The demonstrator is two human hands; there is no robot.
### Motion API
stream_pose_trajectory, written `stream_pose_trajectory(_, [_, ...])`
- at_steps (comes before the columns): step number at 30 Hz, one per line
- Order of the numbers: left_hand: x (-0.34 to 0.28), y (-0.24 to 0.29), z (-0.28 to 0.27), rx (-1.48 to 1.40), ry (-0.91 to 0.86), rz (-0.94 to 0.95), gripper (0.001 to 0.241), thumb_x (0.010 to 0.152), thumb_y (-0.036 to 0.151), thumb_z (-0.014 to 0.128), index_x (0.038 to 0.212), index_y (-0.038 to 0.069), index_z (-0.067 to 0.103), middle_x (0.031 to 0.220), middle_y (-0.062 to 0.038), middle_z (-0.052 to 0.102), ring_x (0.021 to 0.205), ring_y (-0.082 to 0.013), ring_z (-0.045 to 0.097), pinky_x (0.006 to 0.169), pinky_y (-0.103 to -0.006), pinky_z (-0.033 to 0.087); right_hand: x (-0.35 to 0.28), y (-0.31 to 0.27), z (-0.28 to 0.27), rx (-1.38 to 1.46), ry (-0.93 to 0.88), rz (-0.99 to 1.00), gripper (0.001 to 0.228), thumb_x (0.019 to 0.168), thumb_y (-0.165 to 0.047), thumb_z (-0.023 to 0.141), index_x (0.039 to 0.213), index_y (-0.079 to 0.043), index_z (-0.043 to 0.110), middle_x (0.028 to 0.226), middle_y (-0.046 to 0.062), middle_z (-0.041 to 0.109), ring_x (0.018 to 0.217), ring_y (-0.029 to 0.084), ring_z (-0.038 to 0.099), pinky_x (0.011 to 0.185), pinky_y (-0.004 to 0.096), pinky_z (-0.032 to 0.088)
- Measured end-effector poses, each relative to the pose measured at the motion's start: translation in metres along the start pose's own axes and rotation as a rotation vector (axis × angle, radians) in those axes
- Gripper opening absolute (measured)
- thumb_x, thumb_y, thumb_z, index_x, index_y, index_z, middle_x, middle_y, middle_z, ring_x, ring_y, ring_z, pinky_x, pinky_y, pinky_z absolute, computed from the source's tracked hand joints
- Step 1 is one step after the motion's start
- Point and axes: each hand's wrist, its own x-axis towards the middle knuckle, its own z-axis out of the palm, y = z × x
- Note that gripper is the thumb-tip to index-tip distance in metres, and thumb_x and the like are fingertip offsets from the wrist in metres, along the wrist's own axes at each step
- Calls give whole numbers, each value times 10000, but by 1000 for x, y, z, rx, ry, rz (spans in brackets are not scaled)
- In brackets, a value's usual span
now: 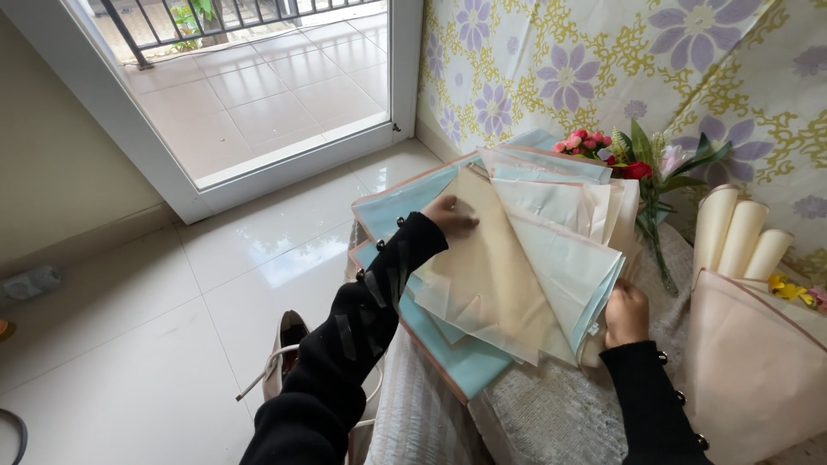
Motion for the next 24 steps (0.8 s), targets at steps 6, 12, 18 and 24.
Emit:
stream_pose_trajectory(6, [35, 90, 72, -826, -141, -165, 753, 863, -22, 696, 1520, 37, 333, 1302, -364, 544, 1102, -534, 640, 823, -726, 567, 67, 94, -22, 246, -157, 53, 239, 1078, -242, 548, 1192, -87, 689, 1068, 102, 654, 1026, 266, 630, 917, 514, 499])
stream_pose_trajectory(12, [2, 141, 78, -812, -276, -201, 569, 849, -103, 618, 1364, -14, 394, 1185, -276, 580, 980, -493, 682, 695, -787, 578, -75, -115, -20, -109, -498, -194, 818, 890, -611, 669, 1428, -37, 444, 1400, 174, 521, 1424, 334, 403, 1211, 613, 179])
stream_pose_trajectory(18, [-42, 120, 76, -389, -485, 147, 657, 753, 321, 925, 1230, 56, 560, 1090, -117, 608, 1107, -307, 641, 952, -647, 482, -49, -93, 3, -585, -262, -229, 407, 903, -243, 767, 1185, -12, 586, 1076, 224, 707, 1111, 465, 670, 886, 591, 528])
stream_pose_trajectory(24, [-146, 35, 113, 1131, -456, 417, 483, 812, 534, 752, 1214, 269, 713, 1333, -17, 589, 1440, -298, 409, 1060, -551, 456, -23, -80, 0, -571, -274, -295, 377, 874, -261, 805, 1116, -41, 618, 1039, 220, 732, 1083, 437, 689, 889, 567, 558])
